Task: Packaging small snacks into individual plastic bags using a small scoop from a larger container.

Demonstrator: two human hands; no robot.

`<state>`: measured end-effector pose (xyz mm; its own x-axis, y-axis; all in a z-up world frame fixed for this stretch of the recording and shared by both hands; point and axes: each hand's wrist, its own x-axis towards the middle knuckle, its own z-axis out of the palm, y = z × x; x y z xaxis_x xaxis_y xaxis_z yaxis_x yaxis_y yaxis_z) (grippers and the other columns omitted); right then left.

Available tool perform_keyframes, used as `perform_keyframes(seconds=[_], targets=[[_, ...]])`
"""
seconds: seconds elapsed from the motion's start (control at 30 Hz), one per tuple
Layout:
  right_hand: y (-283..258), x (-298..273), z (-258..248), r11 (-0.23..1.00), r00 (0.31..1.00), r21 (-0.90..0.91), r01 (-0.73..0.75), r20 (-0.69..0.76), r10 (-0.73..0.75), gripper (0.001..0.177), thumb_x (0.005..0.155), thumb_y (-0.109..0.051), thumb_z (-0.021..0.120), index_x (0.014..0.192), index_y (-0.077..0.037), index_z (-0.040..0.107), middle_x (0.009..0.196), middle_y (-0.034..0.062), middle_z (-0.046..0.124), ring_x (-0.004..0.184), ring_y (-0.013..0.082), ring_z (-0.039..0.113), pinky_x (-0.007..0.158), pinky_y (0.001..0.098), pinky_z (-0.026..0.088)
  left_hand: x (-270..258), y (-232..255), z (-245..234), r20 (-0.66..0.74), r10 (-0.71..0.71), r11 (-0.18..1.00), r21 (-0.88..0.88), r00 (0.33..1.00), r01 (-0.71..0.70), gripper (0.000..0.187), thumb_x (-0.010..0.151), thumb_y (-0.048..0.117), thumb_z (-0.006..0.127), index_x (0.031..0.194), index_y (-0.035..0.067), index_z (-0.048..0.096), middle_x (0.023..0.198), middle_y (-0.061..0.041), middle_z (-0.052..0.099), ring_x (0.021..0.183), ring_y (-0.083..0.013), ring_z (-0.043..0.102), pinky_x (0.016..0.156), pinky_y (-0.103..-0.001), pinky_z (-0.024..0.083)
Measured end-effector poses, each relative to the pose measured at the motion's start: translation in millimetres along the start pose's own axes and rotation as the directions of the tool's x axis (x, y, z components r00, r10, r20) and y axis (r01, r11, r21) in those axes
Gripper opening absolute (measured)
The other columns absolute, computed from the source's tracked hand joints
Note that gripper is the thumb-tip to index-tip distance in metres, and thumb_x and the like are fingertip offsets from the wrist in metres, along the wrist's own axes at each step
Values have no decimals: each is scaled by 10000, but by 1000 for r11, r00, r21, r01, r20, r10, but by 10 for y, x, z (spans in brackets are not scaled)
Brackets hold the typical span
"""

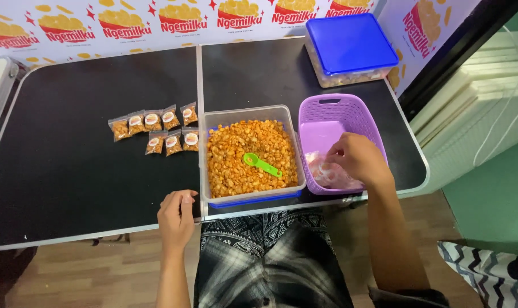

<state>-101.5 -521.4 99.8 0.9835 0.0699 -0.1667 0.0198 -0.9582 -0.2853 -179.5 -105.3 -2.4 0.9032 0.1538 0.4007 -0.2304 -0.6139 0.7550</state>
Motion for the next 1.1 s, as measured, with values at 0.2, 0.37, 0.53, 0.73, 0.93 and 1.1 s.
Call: perform_keyframes(seconds=[0.2,0.37,0.53,0.73,0.93,1.1], targets=[[-143,-87,-123,978,992,198,-64,-93,83,179,897,-319,781,975,-179,860,930,5,653,890,189,618,767,362,438,25,-28,-50,30,7,1000,-29,1000,-6,323,1036,202,440,912,75,710,913,-34,743,857,-180,675,792,-335,489],[-279,-235,-113,944,918,301,136,-396,-6,259,793,-391,877,809,-142,808,826,-9,562,699,164,529,638,341,409,54,138,-52,-104,33,983,-177,994,-51,305,1050,188,454,948,47,704,929,-69,696,851,-177,658,741,-285,512],[-591,-469,-126,915,914,319,246,-391,-109,76,842,-212,821,908,-182,799,948,-14,668,763,134,595,651,258,533,59,720,-2,-210,288,948,-78,934,-310,266,1004,250,511,1016,58,694,1013,-107,669,999,-268,624,921,-384,465],[-1089,-702,-67,705,799,383,597,-364,-479,152,814,-176,793,712,-97,713,710,79,655,624,321,665,609,404,563,325,1494,210,286,436,877,-350,853,-330,461,944,351,697,1259,18,652,1092,-177,712,1106,-405,665,1014,-523,429],[-1195,-660,-19,645,861,583,494,-431,-270,132,753,-127,874,820,-101,763,614,48,623,544,185,561,594,342,530,523,1482,233,362,357,872,-460,861,-168,259,1031,273,584,955,128,785,751,-67,765,804,-268,749,874,-387,509],[-1090,-599,115,589,778,530,610,-542,-318,152,773,-133,867,905,-120,792,688,33,686,531,180,581,574,319,509,458,1439,300,276,92,730,-672,957,124,108,768,87,888,808,42,799,775,-90,799,794,-131,720,801,-308,554]])
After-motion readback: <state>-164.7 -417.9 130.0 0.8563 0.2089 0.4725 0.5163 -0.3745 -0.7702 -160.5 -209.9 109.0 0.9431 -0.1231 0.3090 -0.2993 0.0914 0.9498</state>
